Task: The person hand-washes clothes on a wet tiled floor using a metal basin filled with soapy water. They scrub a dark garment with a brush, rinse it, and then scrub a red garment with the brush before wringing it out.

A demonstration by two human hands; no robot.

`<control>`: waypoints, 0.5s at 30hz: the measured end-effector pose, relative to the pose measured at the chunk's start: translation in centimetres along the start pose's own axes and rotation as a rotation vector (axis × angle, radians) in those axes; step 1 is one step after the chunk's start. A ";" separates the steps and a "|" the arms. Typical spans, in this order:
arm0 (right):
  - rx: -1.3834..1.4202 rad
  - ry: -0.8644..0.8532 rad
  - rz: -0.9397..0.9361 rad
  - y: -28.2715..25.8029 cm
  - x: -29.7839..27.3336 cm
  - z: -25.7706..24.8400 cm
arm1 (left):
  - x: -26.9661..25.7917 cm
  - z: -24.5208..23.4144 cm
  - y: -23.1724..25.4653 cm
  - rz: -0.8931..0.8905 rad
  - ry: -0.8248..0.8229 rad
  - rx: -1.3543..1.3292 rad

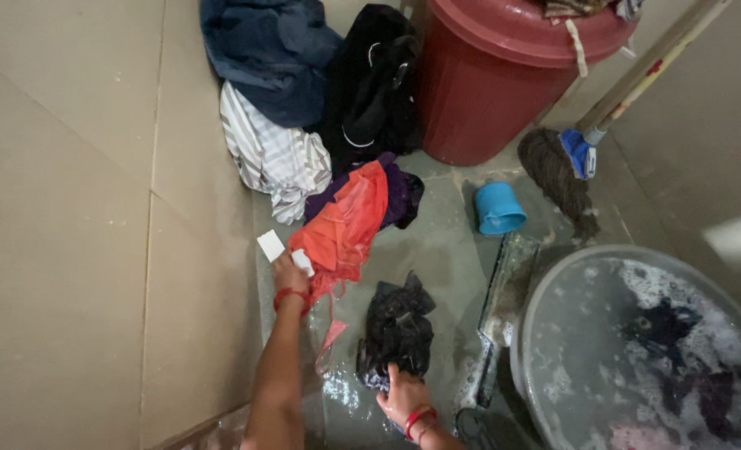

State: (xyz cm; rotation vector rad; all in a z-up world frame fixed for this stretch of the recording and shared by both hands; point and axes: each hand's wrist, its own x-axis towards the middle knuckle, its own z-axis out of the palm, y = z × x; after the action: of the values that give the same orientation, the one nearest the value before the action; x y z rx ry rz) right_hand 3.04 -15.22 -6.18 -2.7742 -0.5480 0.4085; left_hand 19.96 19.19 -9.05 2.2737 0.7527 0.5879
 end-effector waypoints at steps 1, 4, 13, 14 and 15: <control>-0.003 0.014 -0.008 0.1 -0.1 0.1 | -0.2 0.1 0.2 0.066 -0.041 0.123; -0.008 0.072 -0.027 0.0 -0.1 0.4 | 0.3 0.5 2.7 0.082 -0.229 0.394; -0.017 0.104 -0.068 0.2 -0.4 0.0 | 0.9 -3.6 5.2 -0.164 0.124 0.161; -0.025 0.120 -0.078 0.2 -0.2 0.2 | -0.3 -3.7 4.8 -0.034 0.158 0.266; -0.032 0.135 -0.089 0.3 -0.2 0.4 | -1.7 -3.4 4.6 0.098 0.192 0.369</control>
State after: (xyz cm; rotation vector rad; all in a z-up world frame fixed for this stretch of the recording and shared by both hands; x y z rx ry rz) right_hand 2.80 -15.47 -6.60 -2.7694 -0.6473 0.1930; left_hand 18.35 16.83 -3.80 2.6307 0.9084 0.7747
